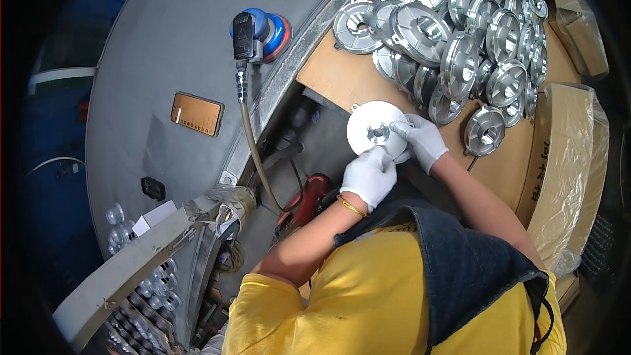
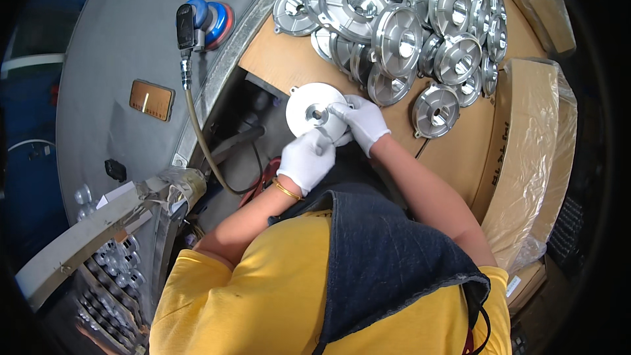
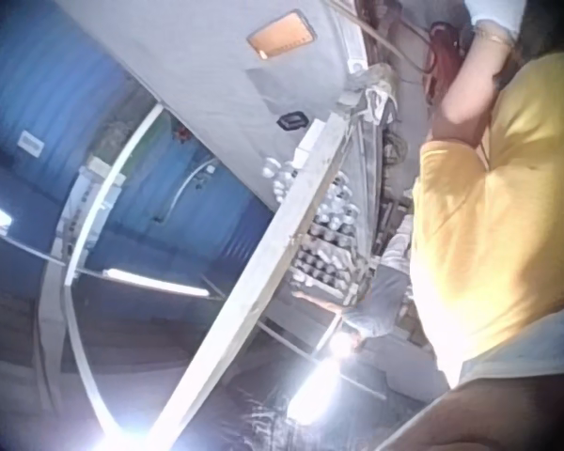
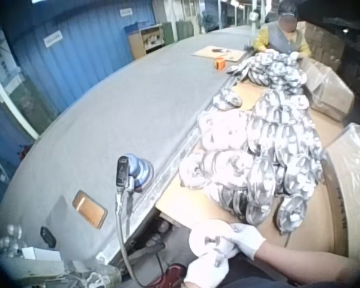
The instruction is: The person sorts circular metal parts by hand, taking them from a pile and placing them into boxes.
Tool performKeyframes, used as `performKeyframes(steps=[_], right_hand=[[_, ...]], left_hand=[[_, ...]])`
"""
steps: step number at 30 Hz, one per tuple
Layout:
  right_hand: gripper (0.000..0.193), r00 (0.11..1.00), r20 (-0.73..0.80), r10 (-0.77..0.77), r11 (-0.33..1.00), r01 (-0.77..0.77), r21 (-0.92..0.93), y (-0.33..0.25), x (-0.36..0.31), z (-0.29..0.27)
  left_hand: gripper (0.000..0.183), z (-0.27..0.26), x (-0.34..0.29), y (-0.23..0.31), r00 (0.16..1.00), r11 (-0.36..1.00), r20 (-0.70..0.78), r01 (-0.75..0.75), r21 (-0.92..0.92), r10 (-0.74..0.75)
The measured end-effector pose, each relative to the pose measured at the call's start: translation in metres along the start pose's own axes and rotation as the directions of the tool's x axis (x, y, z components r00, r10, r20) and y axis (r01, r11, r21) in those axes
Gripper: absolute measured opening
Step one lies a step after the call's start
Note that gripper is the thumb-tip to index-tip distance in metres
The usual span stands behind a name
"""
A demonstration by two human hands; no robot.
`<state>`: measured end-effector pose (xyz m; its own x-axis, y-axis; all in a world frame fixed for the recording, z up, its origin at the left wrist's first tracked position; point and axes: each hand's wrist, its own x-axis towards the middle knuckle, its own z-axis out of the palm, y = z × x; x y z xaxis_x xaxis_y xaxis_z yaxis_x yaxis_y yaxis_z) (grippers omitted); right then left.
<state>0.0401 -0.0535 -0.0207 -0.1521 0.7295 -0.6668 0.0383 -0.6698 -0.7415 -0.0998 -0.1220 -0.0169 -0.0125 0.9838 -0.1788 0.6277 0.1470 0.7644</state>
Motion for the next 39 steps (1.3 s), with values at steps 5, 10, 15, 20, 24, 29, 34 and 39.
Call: performKeyframes(steps=[5, 10, 15, 20, 24, 29, 34, 39], right_hand=[[0.04, 0.994, -0.032, 0.108, 0.992, -0.106, 0.071, -0.016, -0.017, 0.006], [0.035, 0.577, 0.122, -0.807, 0.385, 0.673, -0.632, -0.023, -0.056, 0.006], [0.022, 0.342, 0.518, -0.784, -0.058, 0.791, -0.609, -0.056, -0.066, -0.006], [0.032, 0.728, 0.132, -0.673, 0.499, 0.579, -0.645, -0.032, -0.072, -0.023], [0.036, 0.973, -0.038, -0.227, 0.957, 0.23, 0.175, -0.083, -0.094, -0.023], [0.043, 0.963, -0.011, -0.27, 0.884, 0.252, 0.395, -0.094, -0.101, -0.034], [0.048, 0.957, -0.016, -0.29, 0.879, 0.273, 0.39, -0.096, -0.11, -0.034], [0.06, 0.889, -0.029, -0.456, 0.849, 0.445, 0.286, -0.098, -0.117, -0.039]], left_hand=[[0.013, -0.083, 0.033, 0.007, 1.0, 0.866, 0.019, 0.001, -0.499, 0.01], [0.008, -0.106, 0.087, -0.019, 0.976, 0.78, -0.146, 0.036, -0.624, -0.161], [0.018, -0.069, 0.126, -0.045, 0.856, 0.92, -0.337, -0.375, 0.116, 0.391], [0.045, -0.056, 0.138, -0.035, 0.886, 0.862, -0.117, -0.395, 0.32, 0.449], [0.046, -0.08, 0.11, -0.015, 0.885, 0.896, -0.203, -0.367, 0.25, 0.42], [0.043, -0.1, 0.066, 0.048, 0.957, 0.648, 0.239, 0.078, -0.758, 0.164], [0.037, -0.095, 0.051, 0.077, 0.931, 0.623, 0.288, 0.09, -0.777, 0.224], [0.035, -0.098, 0.046, 0.098, 0.904, 0.624, 0.364, 0.153, -0.766, 0.226]])
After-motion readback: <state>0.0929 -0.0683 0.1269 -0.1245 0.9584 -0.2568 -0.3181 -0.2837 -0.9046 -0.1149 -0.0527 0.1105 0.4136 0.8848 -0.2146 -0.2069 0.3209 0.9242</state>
